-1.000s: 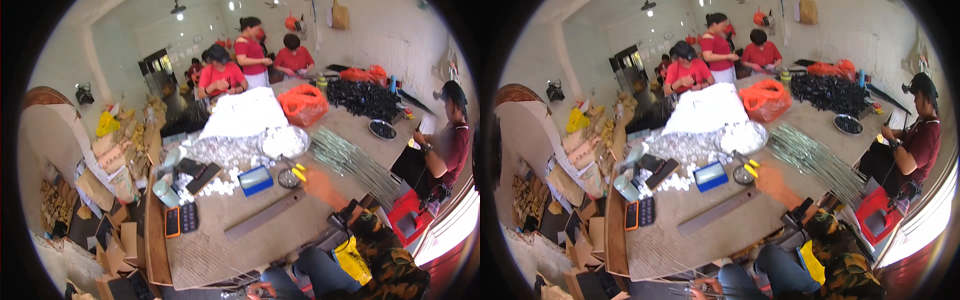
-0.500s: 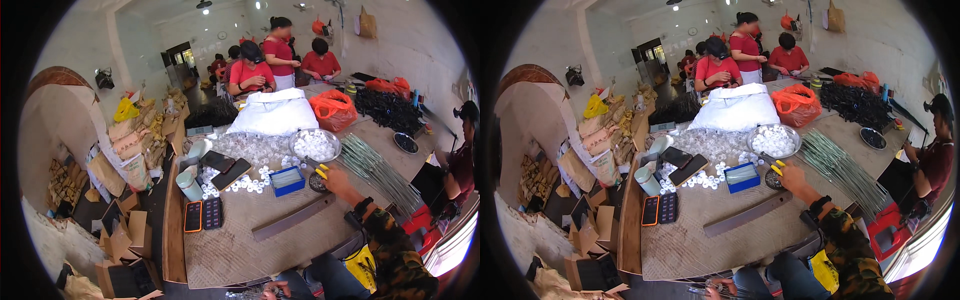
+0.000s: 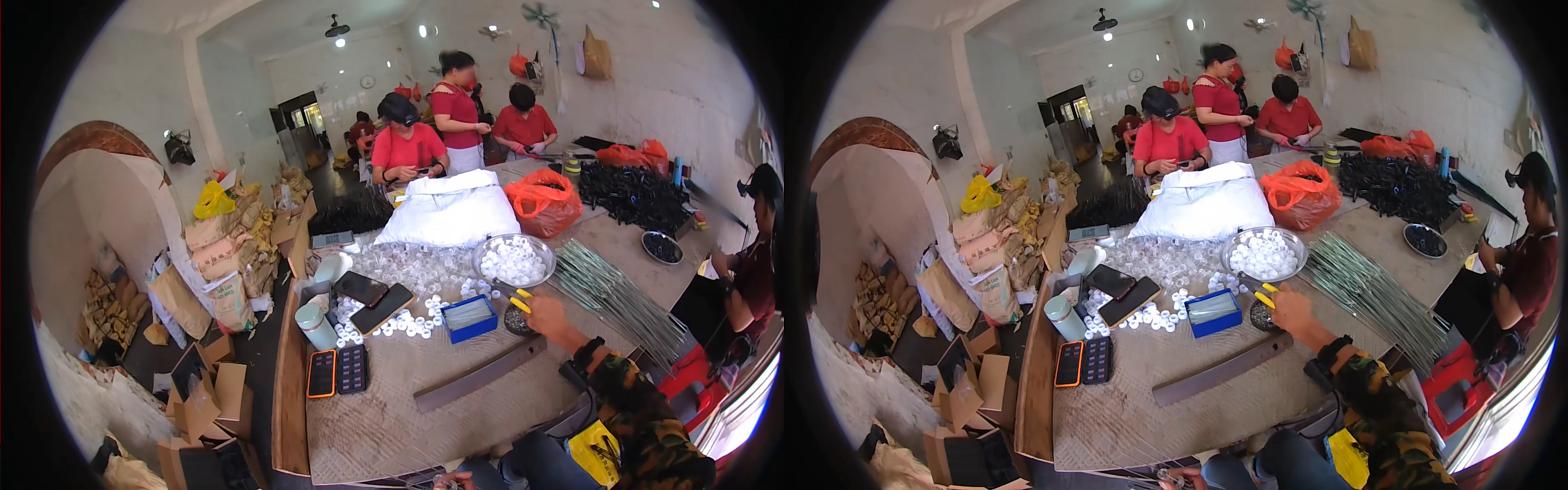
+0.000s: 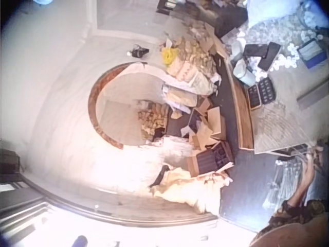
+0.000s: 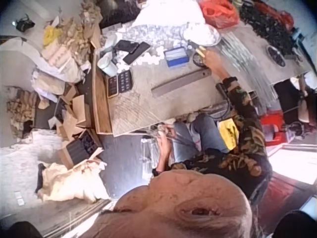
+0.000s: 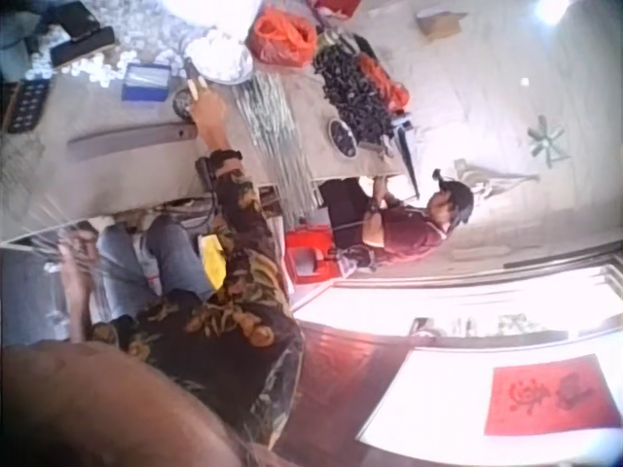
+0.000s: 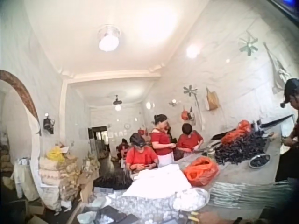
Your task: The person holds a group of metal umbrella ribs and inserts them into a white plastic runner by hand. The person then uses pliers to adjust the metal components near the plastic runner while holding the assembly.
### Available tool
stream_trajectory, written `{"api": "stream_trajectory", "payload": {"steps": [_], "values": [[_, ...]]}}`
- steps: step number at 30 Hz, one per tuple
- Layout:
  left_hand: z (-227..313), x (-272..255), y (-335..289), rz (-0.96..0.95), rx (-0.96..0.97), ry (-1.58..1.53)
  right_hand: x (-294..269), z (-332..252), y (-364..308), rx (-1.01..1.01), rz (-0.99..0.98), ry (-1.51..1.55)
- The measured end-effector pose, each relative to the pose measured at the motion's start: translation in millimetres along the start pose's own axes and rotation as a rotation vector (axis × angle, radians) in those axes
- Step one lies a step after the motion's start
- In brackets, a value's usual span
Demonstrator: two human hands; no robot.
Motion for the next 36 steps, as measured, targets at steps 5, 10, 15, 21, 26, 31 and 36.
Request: {"api": "stream_trajectory", "payload": {"steps": [5, 10, 15, 21, 26, 31, 36], "values": [[4.0, 5.6, -3.5, -0.093, 0.036, 0.002, -9.2, 1.5, -2.2, -0.018, 0.139, 0.076], [-16.3, 1.4, -0.7, -0.038, 0.002, -0.152, -61.4, 2.9, -34.6, -0.092, 0.253, 0.161], [7.3, 18.6, -12.4, -0.055, 0.057, -0.093, -109.1, -41.3, -116.8, -0.384, -0.098, 0.657], [6.4, 30.8, -21.4, 0.1, -0.073, 0.001, -147.7, -131.8, -219.4, -0.755, -0.324, 1.098], [22.7, 23.4, -43.8, 0.15, 0.023, -0.026, -145.7, -131.6, -237.6, -0.865, -0.185, 0.887], [12.9, 28.5, -41.6, -0.046, 0.078, 0.071, -122.6, -109.9, -249.1, -0.764, 0.136, 0.631], [-8.8, 19.5, -35.5, 0.009, -0.056, -0.015, -138.9, -103.0, -249.1, -0.687, 0.323, 0.651]]}}
Point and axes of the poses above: each hand's wrist, its own y-axis towards the middle knuckle, its own x-axis out of the palm, z = x × y, the point moved 4 cm from there along y, towards the middle knuckle, and after that the axes turned 4 degrees about -y, right-handed, at the moved point
